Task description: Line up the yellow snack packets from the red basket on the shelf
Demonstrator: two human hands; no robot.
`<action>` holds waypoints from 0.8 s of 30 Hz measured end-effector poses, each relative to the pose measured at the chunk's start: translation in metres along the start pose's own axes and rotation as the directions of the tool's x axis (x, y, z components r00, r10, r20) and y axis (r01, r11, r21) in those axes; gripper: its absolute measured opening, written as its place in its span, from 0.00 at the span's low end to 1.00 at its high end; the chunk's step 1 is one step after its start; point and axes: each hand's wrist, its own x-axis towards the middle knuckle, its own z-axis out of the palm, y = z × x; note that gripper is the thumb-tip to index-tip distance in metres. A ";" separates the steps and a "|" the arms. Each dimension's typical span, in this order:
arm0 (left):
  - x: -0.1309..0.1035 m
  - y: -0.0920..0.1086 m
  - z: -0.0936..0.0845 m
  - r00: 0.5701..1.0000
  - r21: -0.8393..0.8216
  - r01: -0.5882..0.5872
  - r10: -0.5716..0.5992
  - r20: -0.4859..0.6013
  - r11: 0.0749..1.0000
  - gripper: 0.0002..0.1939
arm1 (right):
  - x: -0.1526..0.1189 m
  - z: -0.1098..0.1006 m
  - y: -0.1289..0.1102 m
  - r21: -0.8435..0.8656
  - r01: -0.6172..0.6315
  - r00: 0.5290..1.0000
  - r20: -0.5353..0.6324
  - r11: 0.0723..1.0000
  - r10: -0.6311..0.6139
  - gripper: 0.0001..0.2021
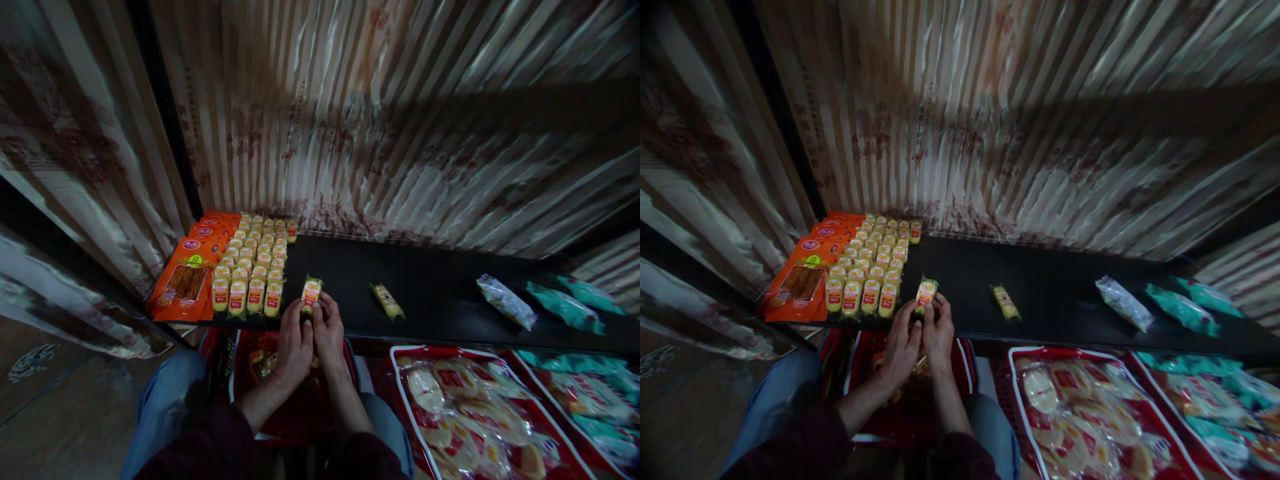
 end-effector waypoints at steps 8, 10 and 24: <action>0.034 0.011 0.014 0.998 0.104 0.056 -0.055 -0.005 0.993 0.22 | 0.044 0.012 0.012 -0.083 0.039 0.997 0.063 0.996 -0.033 0.23; 0.046 0.014 0.017 0.996 0.121 0.085 -0.085 -0.012 0.989 0.22 | 0.057 0.017 0.016 -0.072 0.057 0.996 0.072 0.996 -0.052 0.22; 0.111 0.018 0.049 0.986 0.186 0.145 -0.127 -0.106 0.972 0.22 | 0.117 0.044 0.023 0.001 0.093 0.991 0.100 0.996 -0.093 0.20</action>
